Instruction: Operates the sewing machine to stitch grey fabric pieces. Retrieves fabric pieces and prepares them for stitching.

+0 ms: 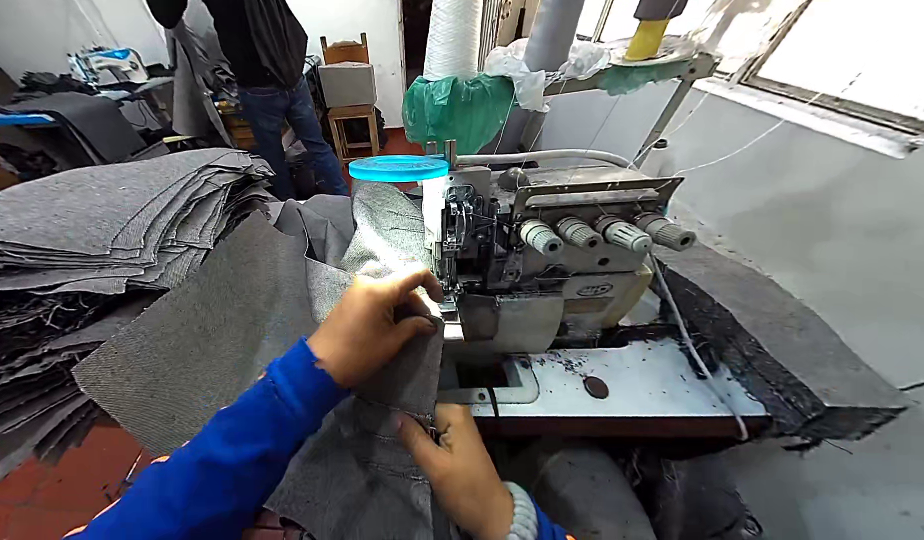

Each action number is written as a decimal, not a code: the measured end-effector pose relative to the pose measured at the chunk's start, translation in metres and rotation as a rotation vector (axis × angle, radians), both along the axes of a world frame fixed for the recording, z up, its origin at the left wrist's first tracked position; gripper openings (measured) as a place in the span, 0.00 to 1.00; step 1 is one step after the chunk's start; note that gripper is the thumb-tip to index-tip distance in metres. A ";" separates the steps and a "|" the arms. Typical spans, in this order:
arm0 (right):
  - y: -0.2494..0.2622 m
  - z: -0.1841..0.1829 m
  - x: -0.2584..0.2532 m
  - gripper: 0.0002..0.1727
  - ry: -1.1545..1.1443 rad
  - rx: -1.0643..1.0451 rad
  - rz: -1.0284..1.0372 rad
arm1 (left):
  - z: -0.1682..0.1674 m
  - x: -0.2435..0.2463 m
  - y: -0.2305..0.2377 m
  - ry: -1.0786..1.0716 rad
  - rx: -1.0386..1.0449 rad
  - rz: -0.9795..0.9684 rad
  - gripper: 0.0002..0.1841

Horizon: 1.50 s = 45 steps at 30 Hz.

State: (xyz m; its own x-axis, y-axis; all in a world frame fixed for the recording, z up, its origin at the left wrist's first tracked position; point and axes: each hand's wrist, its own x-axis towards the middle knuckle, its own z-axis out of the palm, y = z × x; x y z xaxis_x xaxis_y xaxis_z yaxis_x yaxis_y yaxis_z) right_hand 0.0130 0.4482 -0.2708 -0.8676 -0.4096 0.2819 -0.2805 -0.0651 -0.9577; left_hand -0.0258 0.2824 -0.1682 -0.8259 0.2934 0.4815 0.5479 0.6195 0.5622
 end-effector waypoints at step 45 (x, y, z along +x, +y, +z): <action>0.009 -0.012 -0.026 0.25 0.547 0.114 -0.236 | -0.047 0.020 -0.017 0.455 -0.431 0.073 0.18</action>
